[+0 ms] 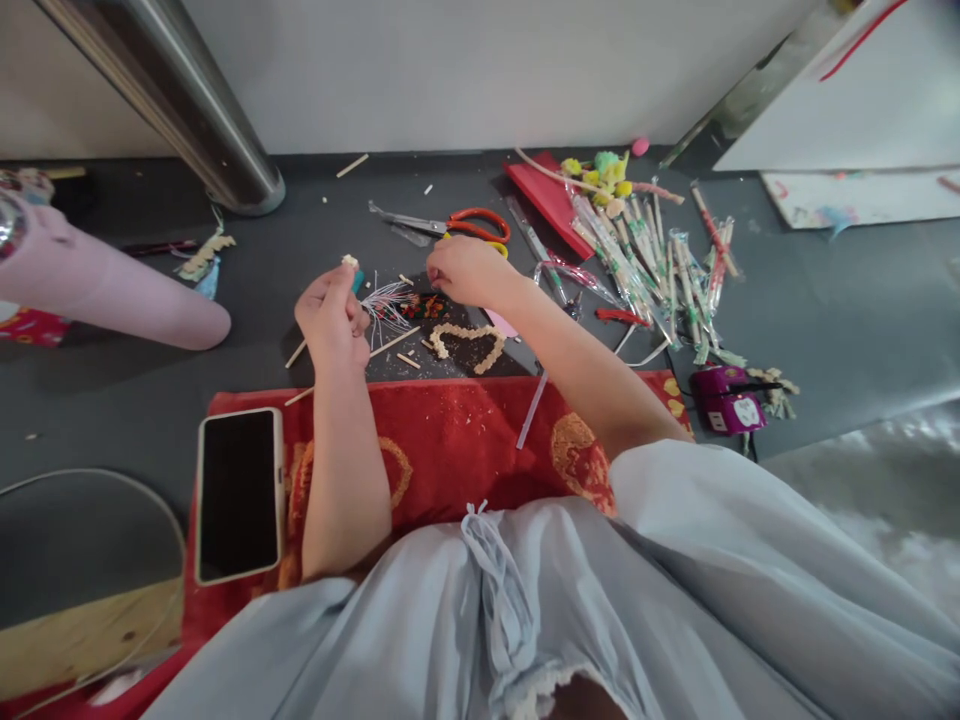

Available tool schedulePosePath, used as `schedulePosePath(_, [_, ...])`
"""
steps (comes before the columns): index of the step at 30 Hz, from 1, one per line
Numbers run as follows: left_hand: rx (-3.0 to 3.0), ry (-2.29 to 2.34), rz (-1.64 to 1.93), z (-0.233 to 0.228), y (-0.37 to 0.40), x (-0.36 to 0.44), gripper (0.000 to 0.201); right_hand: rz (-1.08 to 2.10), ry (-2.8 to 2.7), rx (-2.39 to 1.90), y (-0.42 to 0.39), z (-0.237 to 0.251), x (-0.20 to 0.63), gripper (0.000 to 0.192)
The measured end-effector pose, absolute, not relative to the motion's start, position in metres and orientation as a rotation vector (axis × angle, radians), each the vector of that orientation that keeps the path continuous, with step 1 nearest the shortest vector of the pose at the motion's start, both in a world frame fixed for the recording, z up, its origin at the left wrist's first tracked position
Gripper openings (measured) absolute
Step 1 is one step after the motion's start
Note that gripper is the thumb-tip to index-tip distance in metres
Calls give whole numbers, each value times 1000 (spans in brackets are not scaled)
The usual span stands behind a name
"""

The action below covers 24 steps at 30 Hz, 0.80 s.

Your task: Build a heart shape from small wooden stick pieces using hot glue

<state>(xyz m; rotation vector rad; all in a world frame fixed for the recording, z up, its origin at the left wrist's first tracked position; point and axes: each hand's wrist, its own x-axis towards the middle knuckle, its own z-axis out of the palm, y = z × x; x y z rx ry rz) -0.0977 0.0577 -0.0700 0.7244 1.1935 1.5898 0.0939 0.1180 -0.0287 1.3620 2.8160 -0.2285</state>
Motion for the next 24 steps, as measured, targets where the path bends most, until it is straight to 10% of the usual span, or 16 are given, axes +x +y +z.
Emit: schedulePosePath(24, [565, 1232, 1616, -53, 52, -83, 20, -281, 2792, 1351, 137, -23, 50, 17])
